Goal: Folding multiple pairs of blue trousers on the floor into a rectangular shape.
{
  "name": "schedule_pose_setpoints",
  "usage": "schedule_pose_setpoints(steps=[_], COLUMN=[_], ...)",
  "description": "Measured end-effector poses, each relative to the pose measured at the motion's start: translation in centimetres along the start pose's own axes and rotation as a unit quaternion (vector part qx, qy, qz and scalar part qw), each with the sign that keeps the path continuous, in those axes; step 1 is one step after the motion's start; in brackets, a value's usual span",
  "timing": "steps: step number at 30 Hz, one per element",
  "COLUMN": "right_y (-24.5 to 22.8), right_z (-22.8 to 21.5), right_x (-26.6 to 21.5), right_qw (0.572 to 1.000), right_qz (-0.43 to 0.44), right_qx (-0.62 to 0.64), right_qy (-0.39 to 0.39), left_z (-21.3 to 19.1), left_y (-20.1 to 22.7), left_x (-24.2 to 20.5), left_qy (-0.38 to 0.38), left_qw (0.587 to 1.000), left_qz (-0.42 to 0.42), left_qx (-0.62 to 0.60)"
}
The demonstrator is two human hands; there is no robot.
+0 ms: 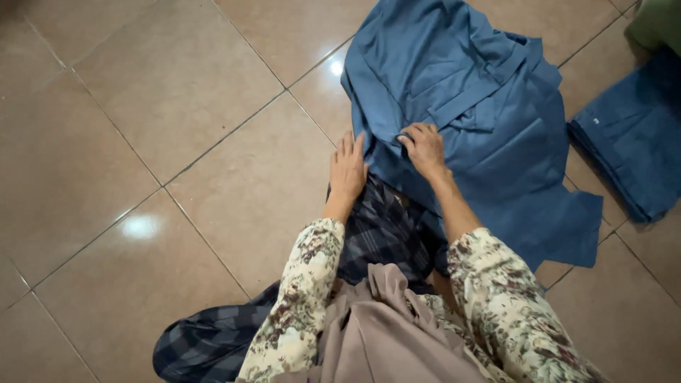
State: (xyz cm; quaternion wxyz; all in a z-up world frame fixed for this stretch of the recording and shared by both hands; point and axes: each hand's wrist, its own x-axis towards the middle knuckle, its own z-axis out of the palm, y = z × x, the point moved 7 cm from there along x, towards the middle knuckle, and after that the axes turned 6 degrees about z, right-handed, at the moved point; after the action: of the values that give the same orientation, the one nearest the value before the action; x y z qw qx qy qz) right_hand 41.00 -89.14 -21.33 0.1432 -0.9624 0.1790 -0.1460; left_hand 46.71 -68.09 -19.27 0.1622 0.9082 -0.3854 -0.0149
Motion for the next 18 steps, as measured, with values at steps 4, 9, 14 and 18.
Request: schedule_pose_setpoints(steps=[4,9,14,18], right_y=[-4.2,-10.2,-14.1,-12.5], right_z=[-5.9,-14.7,-20.5,-14.0], right_x=[1.1,2.7,-0.9,-3.5], right_qw=[0.983,0.965,0.946,0.959], right_qz=[-0.05,-0.07,-0.03,0.086], right_qx=[0.176,0.247,0.201,0.219], right_qy=[-0.035,0.055,0.251,0.155], left_z=[-1.5,-3.0,-13.5,-18.2], left_y=[0.8,-1.5,-3.8,-8.8], left_x=[3.8,8.5,10.1,8.3], left_qy=[-0.013,0.255,0.234,0.267], left_qw=[1.0,0.965,0.964,0.922], left_qz=[0.005,0.062,-0.103,-0.226], left_qx=[0.003,0.009,-0.078,-0.165])
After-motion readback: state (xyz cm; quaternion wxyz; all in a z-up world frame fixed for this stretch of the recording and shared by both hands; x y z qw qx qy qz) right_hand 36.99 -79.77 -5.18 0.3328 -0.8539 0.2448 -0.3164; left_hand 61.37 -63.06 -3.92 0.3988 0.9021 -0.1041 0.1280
